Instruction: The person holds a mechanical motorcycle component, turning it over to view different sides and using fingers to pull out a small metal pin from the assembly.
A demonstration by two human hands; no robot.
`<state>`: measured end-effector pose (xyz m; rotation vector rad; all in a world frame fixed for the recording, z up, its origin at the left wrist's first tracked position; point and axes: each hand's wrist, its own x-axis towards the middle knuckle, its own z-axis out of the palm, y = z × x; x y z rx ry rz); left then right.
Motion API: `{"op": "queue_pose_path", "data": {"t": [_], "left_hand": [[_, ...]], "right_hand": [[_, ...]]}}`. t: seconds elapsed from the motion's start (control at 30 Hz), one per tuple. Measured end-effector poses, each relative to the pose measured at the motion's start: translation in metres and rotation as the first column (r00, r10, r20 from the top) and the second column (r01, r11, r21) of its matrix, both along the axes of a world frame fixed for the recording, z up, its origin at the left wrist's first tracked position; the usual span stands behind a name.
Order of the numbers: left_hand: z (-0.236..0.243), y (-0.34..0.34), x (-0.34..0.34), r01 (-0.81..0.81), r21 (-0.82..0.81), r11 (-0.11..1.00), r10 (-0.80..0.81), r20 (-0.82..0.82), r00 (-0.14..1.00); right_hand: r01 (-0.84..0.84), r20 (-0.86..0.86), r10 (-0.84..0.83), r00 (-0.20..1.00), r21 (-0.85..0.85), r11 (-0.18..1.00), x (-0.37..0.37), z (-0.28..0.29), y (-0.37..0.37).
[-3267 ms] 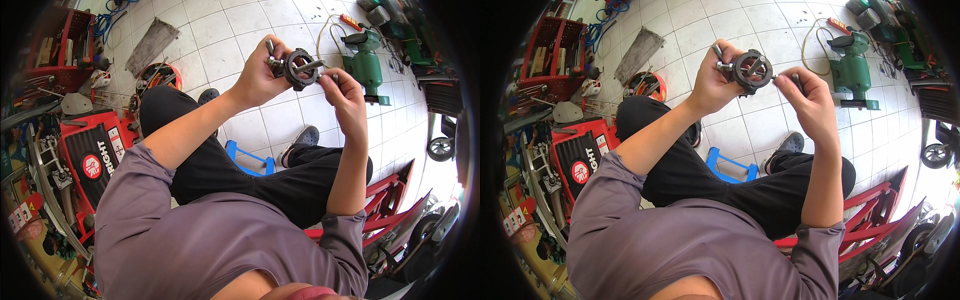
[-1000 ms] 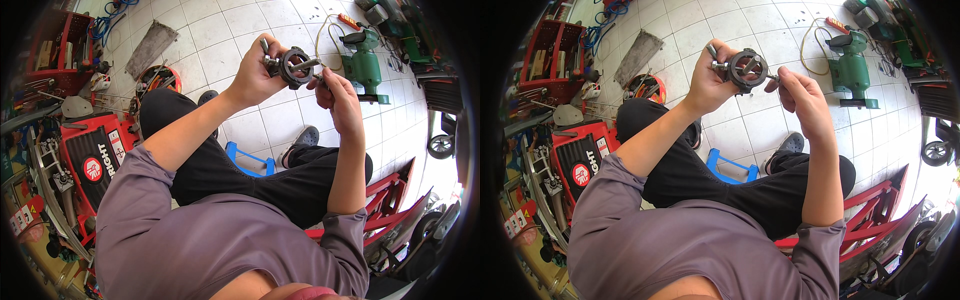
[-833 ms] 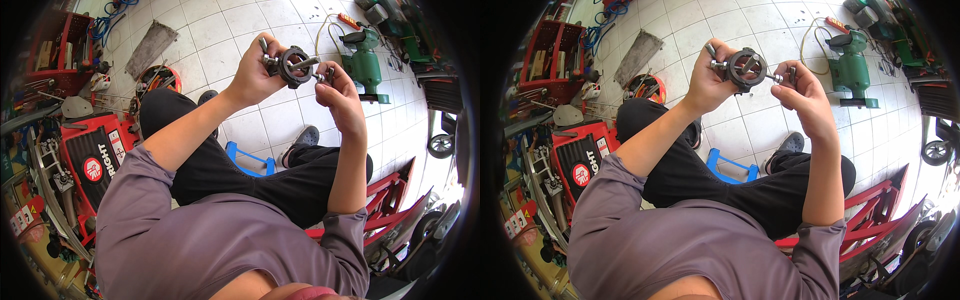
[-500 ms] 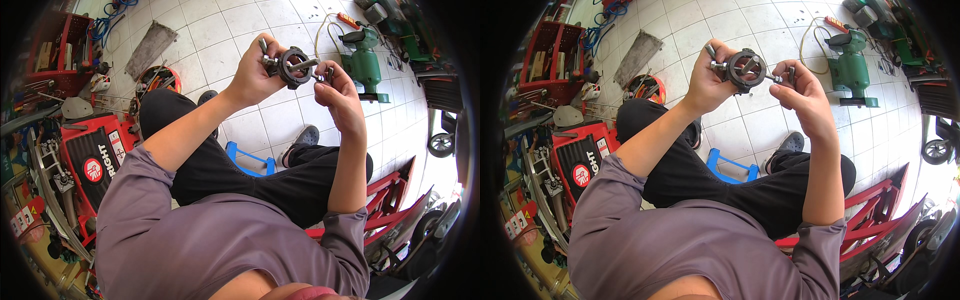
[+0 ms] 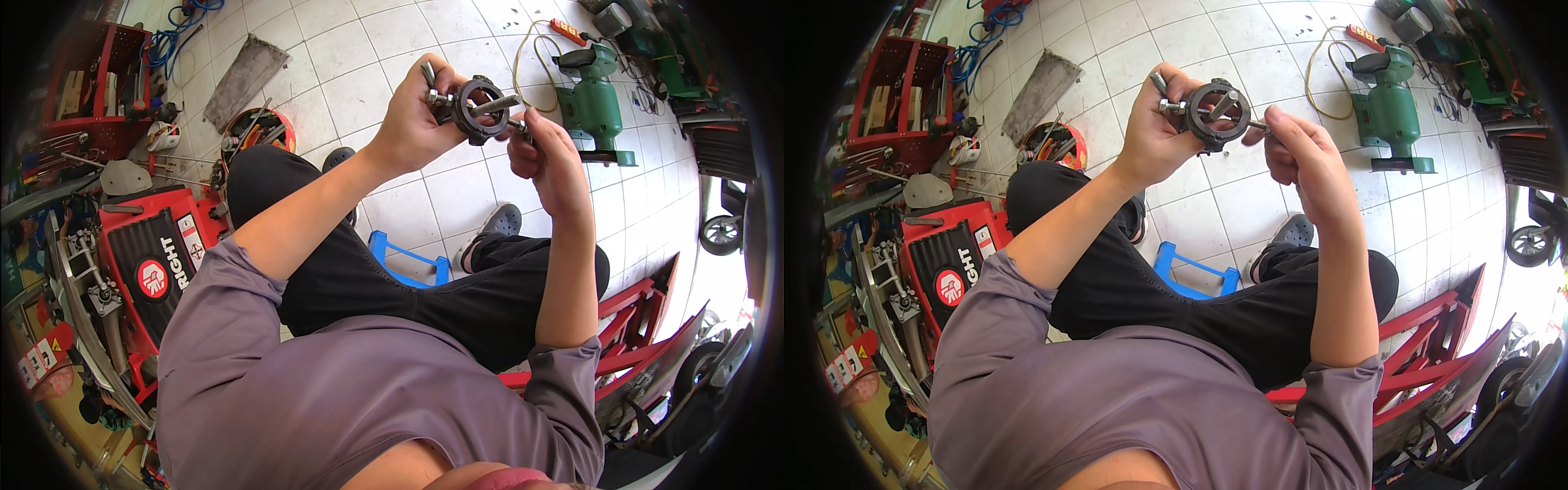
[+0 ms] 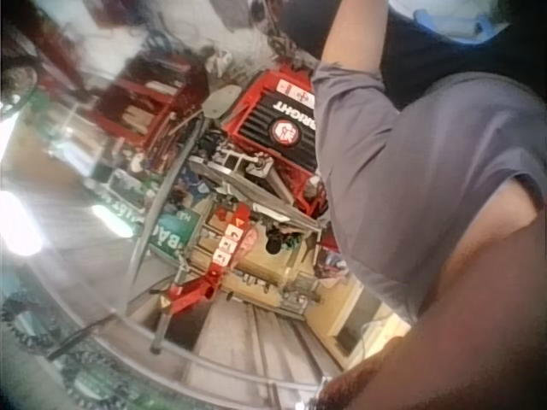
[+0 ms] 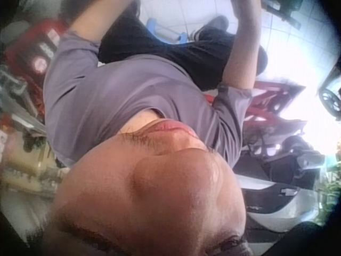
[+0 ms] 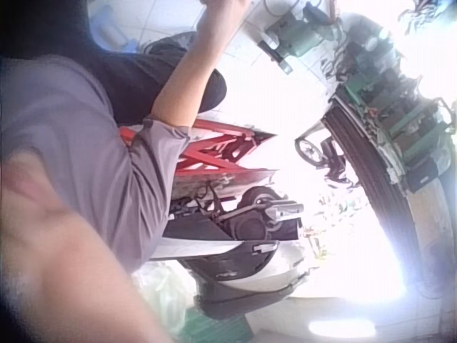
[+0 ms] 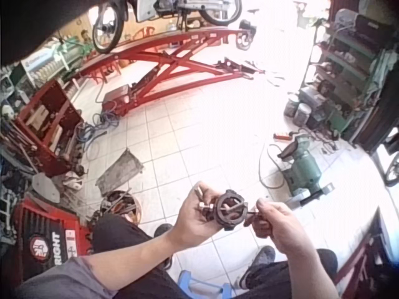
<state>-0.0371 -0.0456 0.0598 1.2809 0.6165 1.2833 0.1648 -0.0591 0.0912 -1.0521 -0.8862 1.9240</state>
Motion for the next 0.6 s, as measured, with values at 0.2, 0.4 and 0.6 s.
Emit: {"op": "queue_pose_path", "data": {"t": [0.2, 0.4, 0.6], "left_hand": [[-0.004, 0.0, -0.001, 0.034, 0.057, 0.998, -0.031, -0.059, 0.998], [-0.005, 0.001, -0.003, 0.022, 0.062, 0.998, -0.017, -0.083, 0.996], [-0.003, -0.001, 0.003, 0.01, 0.017, 1.0, -0.01, 0.004, 1.0]], "right_hand": [[0.0, 0.131, -0.012, 0.991, 0.094, 0.996, -0.006, -0.001, -0.003], [-0.008, -0.014, 0.008, 1.0, -0.023, 1.0, -0.003, 0.001, 0.0], [0.041, 0.066, -0.047, 0.997, 0.086, 0.995, -0.006, -0.005, -0.002]]}}
